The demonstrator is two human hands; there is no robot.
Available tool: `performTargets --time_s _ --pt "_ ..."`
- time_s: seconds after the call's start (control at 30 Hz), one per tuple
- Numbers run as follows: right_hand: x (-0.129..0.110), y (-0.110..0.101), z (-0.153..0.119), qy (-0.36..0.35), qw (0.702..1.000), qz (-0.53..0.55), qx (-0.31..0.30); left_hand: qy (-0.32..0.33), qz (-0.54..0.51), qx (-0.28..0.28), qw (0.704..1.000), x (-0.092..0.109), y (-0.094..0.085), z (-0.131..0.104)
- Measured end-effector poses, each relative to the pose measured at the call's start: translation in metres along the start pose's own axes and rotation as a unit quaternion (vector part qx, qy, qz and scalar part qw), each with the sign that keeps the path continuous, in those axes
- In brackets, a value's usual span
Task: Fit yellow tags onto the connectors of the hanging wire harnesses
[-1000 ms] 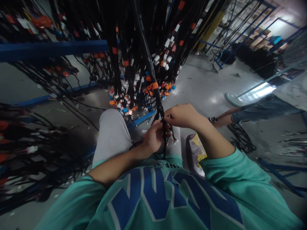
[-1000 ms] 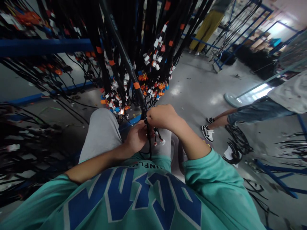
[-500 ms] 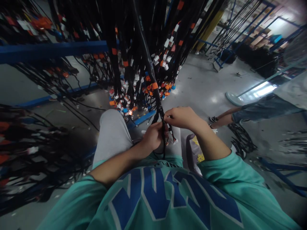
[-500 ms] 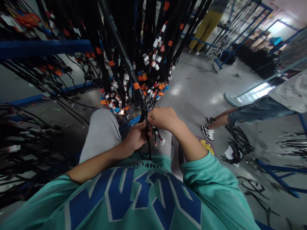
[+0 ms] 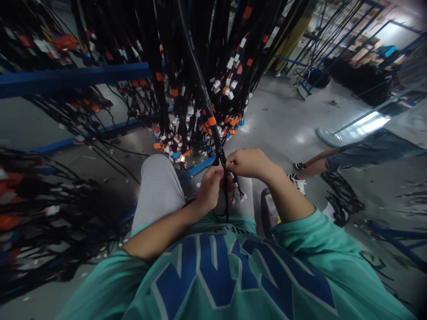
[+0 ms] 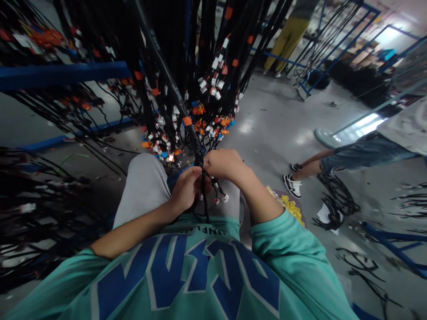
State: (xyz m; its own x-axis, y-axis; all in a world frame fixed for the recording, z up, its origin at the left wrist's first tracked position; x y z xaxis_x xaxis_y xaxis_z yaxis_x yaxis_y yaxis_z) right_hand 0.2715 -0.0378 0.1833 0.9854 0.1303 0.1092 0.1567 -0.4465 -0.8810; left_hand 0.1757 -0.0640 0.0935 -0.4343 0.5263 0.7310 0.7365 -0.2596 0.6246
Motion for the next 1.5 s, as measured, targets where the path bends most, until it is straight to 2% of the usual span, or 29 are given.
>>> performTargets --time_s 0.13,0.3,0.4,0.57,0.67,0.83,1.03,1.13,1.23,1.33,1.43,1.5 --pt "-0.004 0.001 -0.001 -0.024 1.0 -0.008 0.005 -0.002 0.08 -0.009 0.997 0.005 -0.003 0.011" --pt "-0.003 0.007 0.001 -0.041 0.999 -0.017 0.0 0.037 0.137 -0.026 0.99 0.009 -0.006 0.019" --pt "-0.005 0.013 0.002 -0.048 0.998 -0.033 0.018 0.041 0.158 -0.011 0.987 0.009 -0.012 0.022" --pt "-0.017 0.027 0.006 -0.061 0.992 -0.08 0.081 0.042 0.206 0.037 0.977 0.01 -0.026 0.032" --pt "-0.022 0.034 0.011 -0.066 0.992 -0.071 0.08 0.071 0.294 0.07 0.951 0.014 -0.036 0.038" --pt "-0.024 0.031 0.026 -0.014 0.999 -0.014 0.043 0.149 0.442 0.135 0.874 0.025 -0.04 0.04" --pt "-0.027 0.028 0.041 -0.003 0.999 0.051 -0.011 0.147 0.437 0.147 0.875 0.017 -0.048 0.043" --pt "-0.028 0.034 0.046 -0.039 0.997 0.065 0.007 0.149 0.477 0.186 0.846 0.018 -0.053 0.043" --pt "-0.027 0.042 0.05 -0.091 0.992 0.02 0.084 0.124 0.531 0.198 0.815 0.02 -0.053 0.043" --pt "-0.028 0.05 0.05 -0.15 0.977 -0.024 0.15 0.098 0.559 0.186 0.802 0.02 -0.052 0.046" --pt "-0.037 0.053 0.033 -0.206 0.962 -0.035 0.178 0.083 0.569 0.192 0.795 0.025 -0.061 0.055" --pt "-0.051 0.054 0.01 -0.285 0.94 -0.035 0.184 0.069 0.573 0.21 0.789 0.033 -0.073 0.064"
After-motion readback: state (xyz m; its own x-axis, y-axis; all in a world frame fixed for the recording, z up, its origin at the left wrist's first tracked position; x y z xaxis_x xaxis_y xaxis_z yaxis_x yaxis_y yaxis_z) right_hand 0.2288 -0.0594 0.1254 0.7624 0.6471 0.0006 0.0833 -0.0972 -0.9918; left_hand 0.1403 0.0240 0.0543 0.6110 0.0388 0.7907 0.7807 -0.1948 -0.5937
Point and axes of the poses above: each hand's wrist, its own z-axis towards the middle knuckle, its own y-axis out of the palm, x = y × z, the point moved 3 cm from there along z, towards the middle knuckle, and after that the axes turned 7 degrees about -x, right-handed, at the moved point
